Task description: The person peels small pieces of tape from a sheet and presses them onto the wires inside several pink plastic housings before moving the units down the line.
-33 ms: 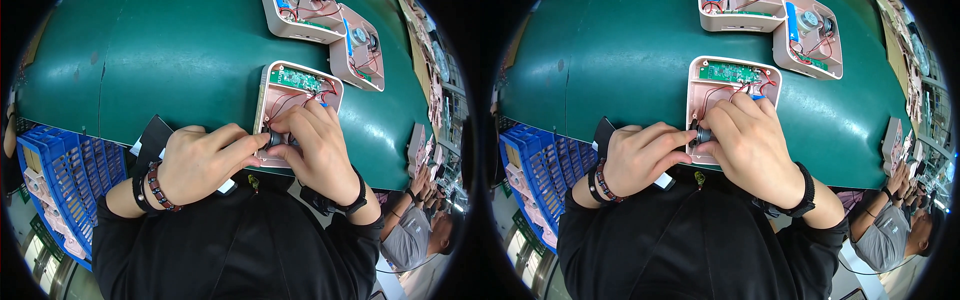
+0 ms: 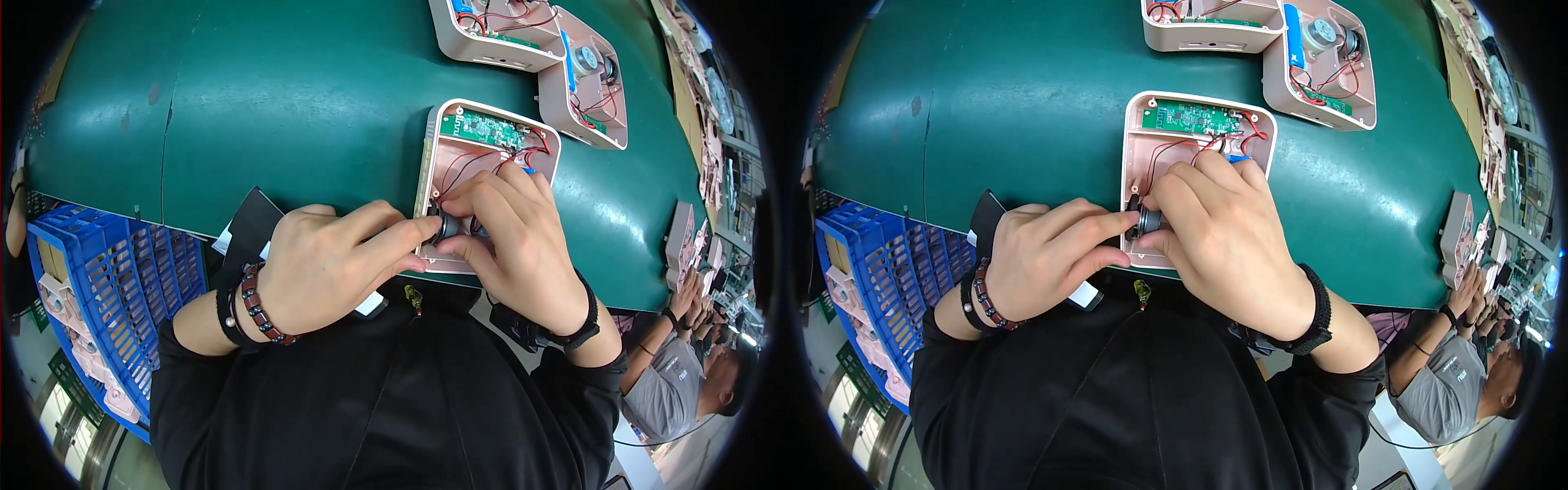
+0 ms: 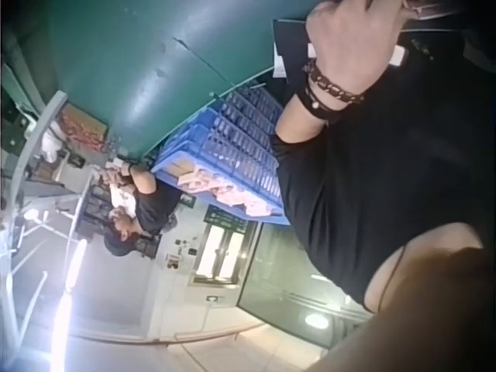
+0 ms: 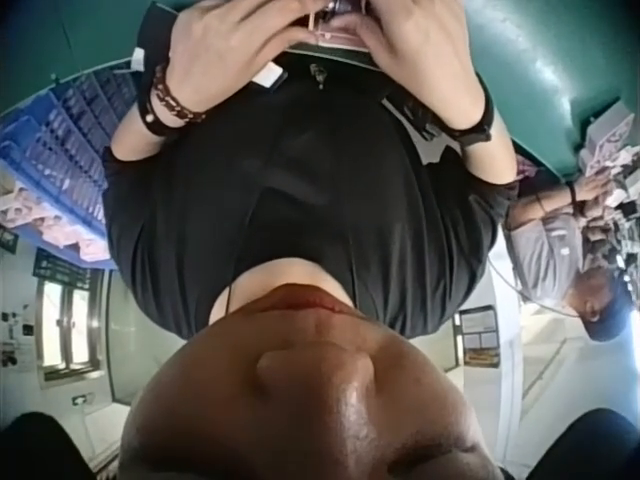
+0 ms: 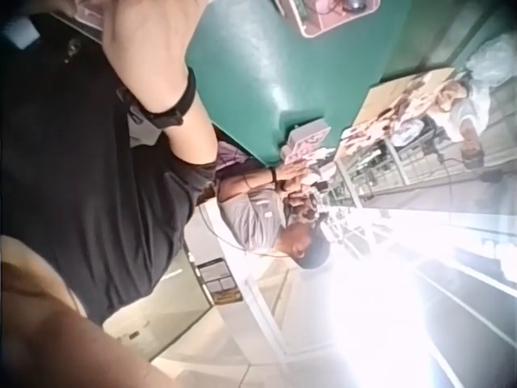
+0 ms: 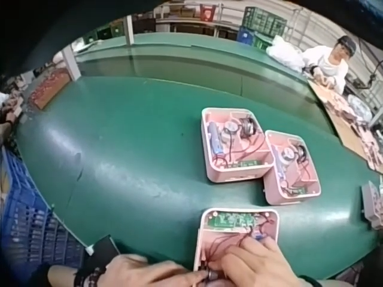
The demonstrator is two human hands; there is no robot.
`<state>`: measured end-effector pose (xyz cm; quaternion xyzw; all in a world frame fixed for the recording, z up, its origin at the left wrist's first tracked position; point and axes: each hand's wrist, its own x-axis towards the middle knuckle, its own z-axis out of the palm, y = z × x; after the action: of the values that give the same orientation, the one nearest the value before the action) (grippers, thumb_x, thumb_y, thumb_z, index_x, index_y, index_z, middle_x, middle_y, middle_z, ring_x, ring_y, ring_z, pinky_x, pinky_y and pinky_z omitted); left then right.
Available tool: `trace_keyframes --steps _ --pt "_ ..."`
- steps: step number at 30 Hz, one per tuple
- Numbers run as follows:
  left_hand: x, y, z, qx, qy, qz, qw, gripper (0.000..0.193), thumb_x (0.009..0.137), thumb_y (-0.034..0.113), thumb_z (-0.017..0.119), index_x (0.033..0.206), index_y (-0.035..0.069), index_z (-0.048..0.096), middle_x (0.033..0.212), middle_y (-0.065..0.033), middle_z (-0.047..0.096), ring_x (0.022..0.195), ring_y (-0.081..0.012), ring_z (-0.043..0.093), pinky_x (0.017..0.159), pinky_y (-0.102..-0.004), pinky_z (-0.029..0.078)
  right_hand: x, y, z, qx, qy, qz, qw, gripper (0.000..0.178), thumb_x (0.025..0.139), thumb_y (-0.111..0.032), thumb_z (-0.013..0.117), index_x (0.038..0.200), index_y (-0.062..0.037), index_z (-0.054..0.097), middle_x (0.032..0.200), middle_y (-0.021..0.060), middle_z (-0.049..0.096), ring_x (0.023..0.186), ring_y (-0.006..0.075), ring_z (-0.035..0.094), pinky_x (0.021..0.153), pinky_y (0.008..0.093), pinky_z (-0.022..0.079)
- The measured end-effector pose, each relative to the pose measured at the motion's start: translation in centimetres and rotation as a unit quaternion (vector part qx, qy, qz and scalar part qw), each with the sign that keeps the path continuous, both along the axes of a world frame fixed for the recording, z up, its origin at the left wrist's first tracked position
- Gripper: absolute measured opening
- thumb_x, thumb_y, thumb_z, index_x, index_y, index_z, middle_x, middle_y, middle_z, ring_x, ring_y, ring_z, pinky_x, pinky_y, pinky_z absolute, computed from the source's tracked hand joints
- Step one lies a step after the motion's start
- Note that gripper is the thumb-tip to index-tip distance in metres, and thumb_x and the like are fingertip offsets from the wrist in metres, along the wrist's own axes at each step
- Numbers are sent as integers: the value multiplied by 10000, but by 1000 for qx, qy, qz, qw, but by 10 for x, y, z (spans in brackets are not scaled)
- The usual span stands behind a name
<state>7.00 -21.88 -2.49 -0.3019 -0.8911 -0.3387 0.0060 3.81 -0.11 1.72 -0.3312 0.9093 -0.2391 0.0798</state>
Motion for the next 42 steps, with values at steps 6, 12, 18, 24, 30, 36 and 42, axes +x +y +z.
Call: trace_keyframes --steps 6,12,18,24,30,36,42 --pt "-1 1 3 -10 -17 -2 1000 400 783 340 731 1129 151 664 786 16 629 572 -168 591 515 -288 435 0 0 3 8 -20 -5 1000 303 711 -141 793 933 -63 602 914 37 622 851 248 540 747 365 375" --pt "1 1 3 -21 -26 1 999 444 779 359 733 1155 144 633 795 -1 628 582 -185 600 526 -298 443 -1 3 2 -13 -36 -7 999 307 712 -143 803 935 -63 608 918 39 629 864 257 549 768 365 392" --pt "1 2 3 -18 -8 9 1000 450 766 378 742 1121 132 616 793 -18 623 593 -195 608 530 -300 445 -1 6 4 -31 -68 -19 997 312 708 -134 809 938 -60 610 923 39 638 888 254 570 784 362 396" --pt "1 2 3 -17 -2 7 1000 453 762 378 746 1115 124 619 794 -22 621 594 -199 606 531 -298 447 -1 6 2 -51 -62 -14 997 314 702 -112 810 937 -58 609 924 43 641 914 253 589 790 363 398" --pt "2 3 2 -21 6 10 1000 449 761 370 750 1121 130 631 797 -19 621 587 -192 599 527 -297 443 -3 8 1 -52 -60 -6 997 312 694 -101 811 929 -59 610 921 43 637 896 256 582 786 365 400" --pt "5 3 2 -22 10 10 1000 416 768 353 747 1113 138 656 784 -2 623 578 -175 593 519 -291 434 -1 5 1 -41 -40 -10 998 308 685 -98 813 916 -59 612 892 40 621 862 261 559 764 365 397" --pt "7 2 -1 -29 33 -2 999 346 794 304 730 1096 144 675 709 27 610 546 -157 566 489 -284 411 2 0 1 -24 -7 -4 1000 308 669 -89 805 905 -61 608 864 40 598 831 257 534 730 368 381"
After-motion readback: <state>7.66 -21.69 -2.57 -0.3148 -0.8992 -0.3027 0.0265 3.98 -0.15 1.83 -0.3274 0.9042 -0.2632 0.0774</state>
